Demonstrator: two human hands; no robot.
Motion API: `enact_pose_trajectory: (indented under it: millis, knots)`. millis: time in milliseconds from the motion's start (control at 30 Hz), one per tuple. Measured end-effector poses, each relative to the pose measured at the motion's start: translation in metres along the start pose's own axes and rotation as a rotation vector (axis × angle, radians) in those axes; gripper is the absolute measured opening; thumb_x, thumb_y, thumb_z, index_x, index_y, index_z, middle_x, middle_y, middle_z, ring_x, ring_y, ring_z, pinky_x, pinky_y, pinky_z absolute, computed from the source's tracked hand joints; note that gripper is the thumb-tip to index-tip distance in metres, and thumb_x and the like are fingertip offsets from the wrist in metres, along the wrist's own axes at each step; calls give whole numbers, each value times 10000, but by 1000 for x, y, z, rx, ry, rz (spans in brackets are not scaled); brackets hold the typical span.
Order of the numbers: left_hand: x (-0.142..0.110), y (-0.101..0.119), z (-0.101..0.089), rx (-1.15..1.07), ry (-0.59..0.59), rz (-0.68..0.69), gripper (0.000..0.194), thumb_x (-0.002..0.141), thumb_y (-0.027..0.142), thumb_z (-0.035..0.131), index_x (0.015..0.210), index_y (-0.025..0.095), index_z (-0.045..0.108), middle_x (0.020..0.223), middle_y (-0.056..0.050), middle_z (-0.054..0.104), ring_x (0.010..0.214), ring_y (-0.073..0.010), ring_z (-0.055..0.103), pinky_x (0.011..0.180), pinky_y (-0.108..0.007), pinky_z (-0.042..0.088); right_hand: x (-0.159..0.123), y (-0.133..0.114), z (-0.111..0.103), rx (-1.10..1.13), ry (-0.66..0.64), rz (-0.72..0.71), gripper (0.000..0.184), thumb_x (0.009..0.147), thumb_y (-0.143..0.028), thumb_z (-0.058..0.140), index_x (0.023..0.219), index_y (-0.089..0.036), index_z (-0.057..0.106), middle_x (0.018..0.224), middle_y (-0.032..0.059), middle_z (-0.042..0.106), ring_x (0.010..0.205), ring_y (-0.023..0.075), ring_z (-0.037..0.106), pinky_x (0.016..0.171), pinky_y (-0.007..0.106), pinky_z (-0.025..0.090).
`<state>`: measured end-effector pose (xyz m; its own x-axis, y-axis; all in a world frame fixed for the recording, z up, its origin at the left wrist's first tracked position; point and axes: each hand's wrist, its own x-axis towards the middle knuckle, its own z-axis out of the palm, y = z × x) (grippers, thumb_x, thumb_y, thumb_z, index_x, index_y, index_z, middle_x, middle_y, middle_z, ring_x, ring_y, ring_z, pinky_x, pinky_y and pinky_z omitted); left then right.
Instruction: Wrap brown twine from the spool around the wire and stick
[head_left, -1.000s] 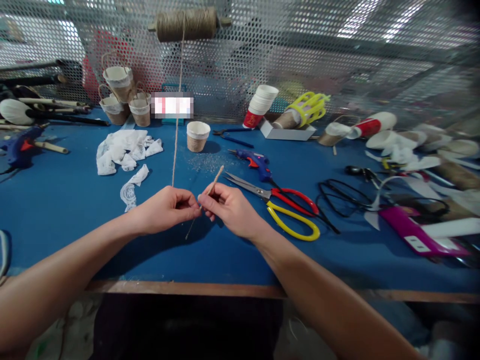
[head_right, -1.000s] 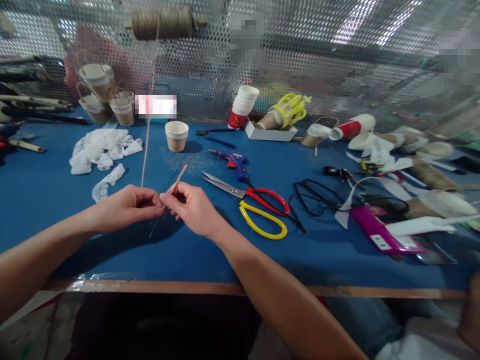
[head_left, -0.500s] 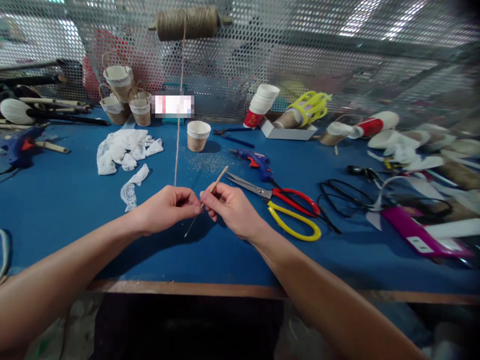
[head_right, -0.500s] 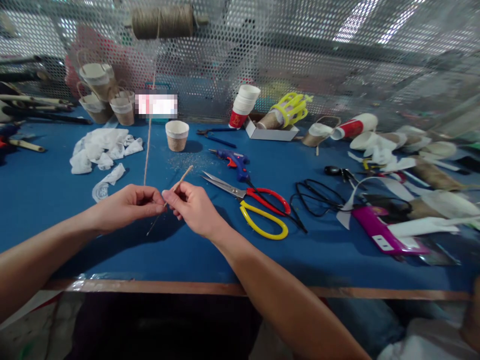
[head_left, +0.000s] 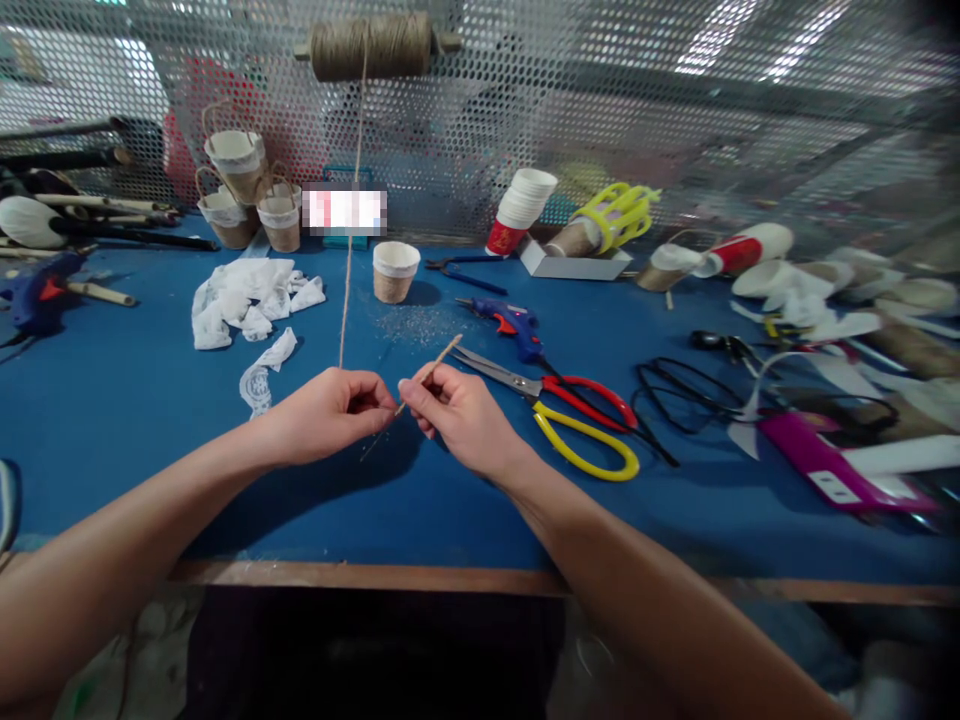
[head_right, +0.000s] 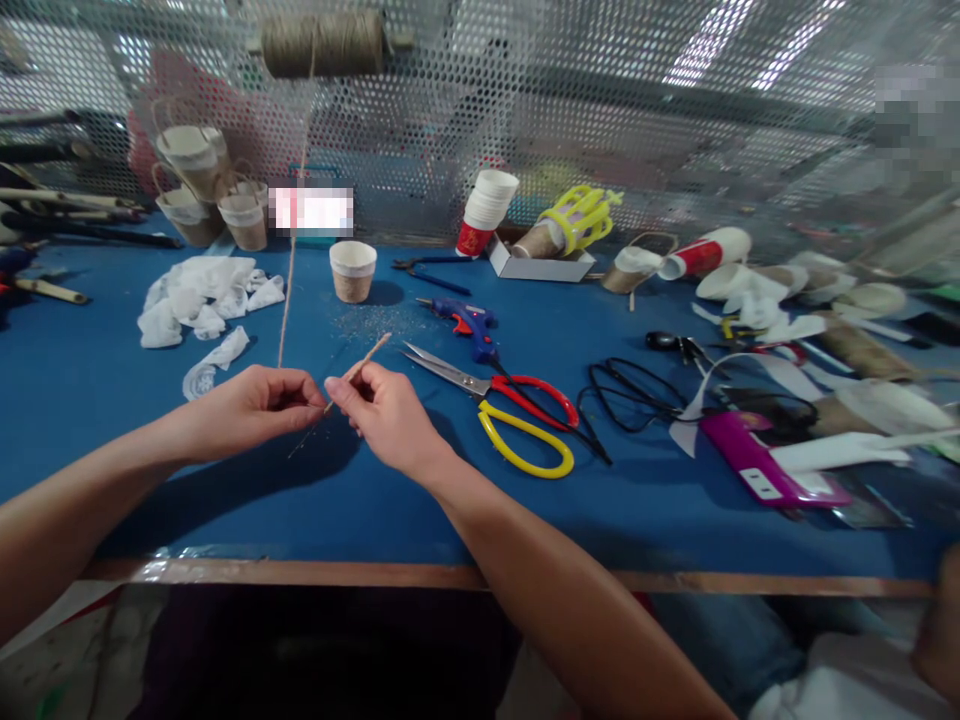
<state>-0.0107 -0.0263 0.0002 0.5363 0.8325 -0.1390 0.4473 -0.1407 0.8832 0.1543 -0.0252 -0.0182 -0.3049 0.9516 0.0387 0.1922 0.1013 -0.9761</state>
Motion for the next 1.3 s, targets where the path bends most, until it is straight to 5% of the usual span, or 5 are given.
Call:
enact_pose_trajectory:
  millis: [900, 1300]
  knots:
    - [-3, 2, 12, 176, 199, 43, 164, 703, 259, 533, 604, 138, 484, 471, 74, 330, 452, -46, 264, 420, -173, 222, -1, 2, -1, -146, 44, -33, 314, 743, -447, 544, 640, -160, 470, 519, -36, 465, 456, 73, 434, 435, 213, 356]
    - [-2, 3, 12, -78, 120, -3, 157, 700, 239, 523, 602, 135, 458, 495, 68, 354, 456, -42, 288, 422, -169, 230, -5, -4, 0, 18, -63, -97, 227, 761, -381, 549, 741, -157, 520, 672, -9, 537, 526, 69, 490, 498, 208, 422]
